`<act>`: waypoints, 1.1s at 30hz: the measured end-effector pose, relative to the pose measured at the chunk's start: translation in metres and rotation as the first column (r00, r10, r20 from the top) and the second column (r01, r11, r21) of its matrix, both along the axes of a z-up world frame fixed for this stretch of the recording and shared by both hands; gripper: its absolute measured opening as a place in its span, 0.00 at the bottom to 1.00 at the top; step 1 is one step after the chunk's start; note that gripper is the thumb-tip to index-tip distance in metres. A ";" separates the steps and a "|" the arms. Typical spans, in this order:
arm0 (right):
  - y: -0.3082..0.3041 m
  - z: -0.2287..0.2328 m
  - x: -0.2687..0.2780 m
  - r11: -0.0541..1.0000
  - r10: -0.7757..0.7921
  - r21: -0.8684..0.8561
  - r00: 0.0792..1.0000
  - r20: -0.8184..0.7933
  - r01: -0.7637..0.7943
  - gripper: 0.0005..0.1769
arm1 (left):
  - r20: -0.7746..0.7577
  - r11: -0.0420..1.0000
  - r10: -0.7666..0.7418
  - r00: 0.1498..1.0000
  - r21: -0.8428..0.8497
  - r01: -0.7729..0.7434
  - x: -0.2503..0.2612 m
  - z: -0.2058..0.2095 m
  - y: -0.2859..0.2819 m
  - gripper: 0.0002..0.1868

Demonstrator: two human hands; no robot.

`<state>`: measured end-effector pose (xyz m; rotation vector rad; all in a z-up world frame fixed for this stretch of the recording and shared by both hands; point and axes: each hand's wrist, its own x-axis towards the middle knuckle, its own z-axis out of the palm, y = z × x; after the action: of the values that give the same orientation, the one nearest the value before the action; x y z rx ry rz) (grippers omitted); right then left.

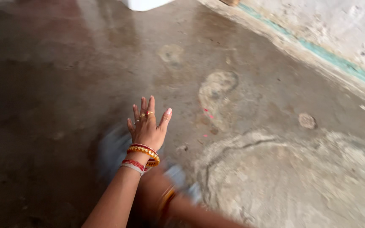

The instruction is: The person wipes a concrete floor using a cloth, periodically rinsing and wringing the cloth in a bucket of water.

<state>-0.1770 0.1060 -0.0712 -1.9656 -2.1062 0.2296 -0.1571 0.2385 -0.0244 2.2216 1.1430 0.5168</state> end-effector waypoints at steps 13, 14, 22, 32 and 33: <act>0.197 -0.008 0.080 0.932 -0.336 -0.037 0.898 0.284 0.360 0.44 | -0.207 0.976 0.187 0.960 0.148 -0.158 -0.112 -0.034 0.091 0.46; 0.184 -0.018 0.128 0.905 -0.410 -0.006 0.875 0.259 0.426 0.44 | -0.257 0.981 0.173 0.951 0.132 -0.143 -0.115 -0.042 0.094 0.46; -0.005 -0.024 0.399 0.278 -0.960 -0.052 0.279 0.029 0.959 0.52 | -0.426 0.949 0.192 0.884 0.311 -0.057 -0.107 -0.083 0.072 0.50; 0.219 -0.025 0.204 0.665 -0.706 -0.155 0.683 0.188 0.731 0.48 | -0.412 0.991 0.122 0.903 0.104 -0.087 -0.104 -0.072 0.086 0.53; 0.229 -0.027 0.159 0.805 -0.553 -0.133 0.813 0.184 0.578 0.48 | -0.371 0.992 0.123 0.920 0.064 -0.107 -0.103 -0.072 0.087 0.53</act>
<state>-0.0179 0.3355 -0.0977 -2.6858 -1.4948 0.1770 -0.2603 0.3251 -0.0966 2.3650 1.4742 0.1621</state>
